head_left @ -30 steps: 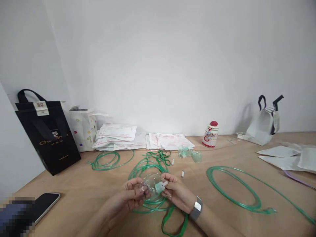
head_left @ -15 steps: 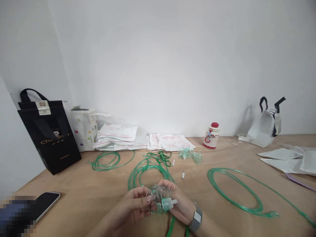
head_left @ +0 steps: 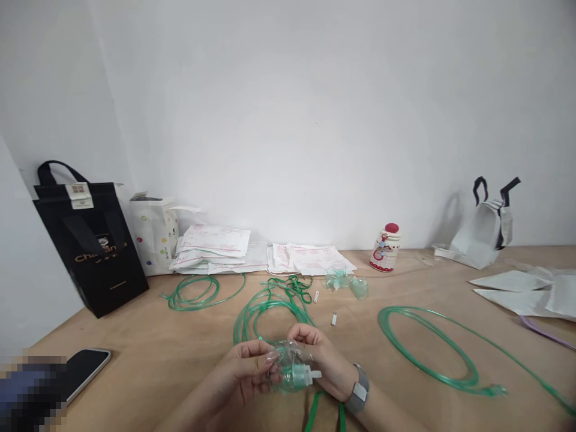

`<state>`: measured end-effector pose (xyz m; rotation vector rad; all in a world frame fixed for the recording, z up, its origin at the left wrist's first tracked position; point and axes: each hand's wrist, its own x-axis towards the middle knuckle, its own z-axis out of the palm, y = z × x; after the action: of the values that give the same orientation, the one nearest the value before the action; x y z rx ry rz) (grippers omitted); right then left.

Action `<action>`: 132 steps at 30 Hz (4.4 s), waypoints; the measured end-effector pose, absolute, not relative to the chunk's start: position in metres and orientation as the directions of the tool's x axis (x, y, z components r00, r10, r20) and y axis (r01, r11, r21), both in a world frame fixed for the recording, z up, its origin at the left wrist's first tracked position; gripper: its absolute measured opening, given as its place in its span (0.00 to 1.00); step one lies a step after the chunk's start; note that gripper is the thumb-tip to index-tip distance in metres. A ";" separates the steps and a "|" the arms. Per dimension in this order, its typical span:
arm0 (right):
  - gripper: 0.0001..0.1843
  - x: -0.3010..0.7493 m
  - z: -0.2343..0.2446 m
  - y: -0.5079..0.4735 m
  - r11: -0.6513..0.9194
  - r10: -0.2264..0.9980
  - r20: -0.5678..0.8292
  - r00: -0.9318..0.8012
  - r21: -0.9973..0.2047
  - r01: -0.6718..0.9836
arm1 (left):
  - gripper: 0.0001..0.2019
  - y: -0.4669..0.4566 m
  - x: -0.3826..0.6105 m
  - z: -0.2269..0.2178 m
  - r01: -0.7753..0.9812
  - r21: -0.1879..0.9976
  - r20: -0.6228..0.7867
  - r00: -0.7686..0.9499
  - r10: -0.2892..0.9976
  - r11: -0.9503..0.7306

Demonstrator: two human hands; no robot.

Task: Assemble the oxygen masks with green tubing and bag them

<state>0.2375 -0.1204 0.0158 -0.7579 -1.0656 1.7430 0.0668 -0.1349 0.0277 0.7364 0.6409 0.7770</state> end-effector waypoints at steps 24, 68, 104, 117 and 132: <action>0.13 0.237 0.020 -0.124 -0.184 0.922 -0.026 -0.386 -0.907 -0.379 | 0.05 -0.138 0.066 0.033 -0.367 0.738 -0.296 0.578 0.761 0.566; 0.14 0.241 0.009 -0.113 -0.247 0.920 -0.068 -0.386 -0.866 -0.436 | 0.07 -0.134 0.068 0.025 -0.455 0.703 -0.306 0.501 0.810 0.547; 0.15 0.233 0.004 -0.119 -0.169 0.869 0.007 -0.495 -0.936 -0.309 | 0.06 -0.136 0.071 0.021 -0.323 0.777 -0.343 0.502 0.794 0.540; 0.22 0.234 0.008 -0.117 -0.162 0.916 -0.076 -0.393 -0.968 -0.191 | 0.09 -0.135 0.072 0.016 -0.295 0.848 -0.352 0.308 0.884 0.440; 0.16 0.236 0.016 -0.119 -0.110 0.834 -0.032 -0.550 -0.988 -0.108 | 0.08 -0.135 0.072 0.016 -0.191 0.852 -0.397 0.369 0.840 0.487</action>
<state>0.2358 -0.1195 0.0157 -0.8278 -1.4706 1.7427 0.0722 -0.1349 0.0156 0.8073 0.9665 0.7627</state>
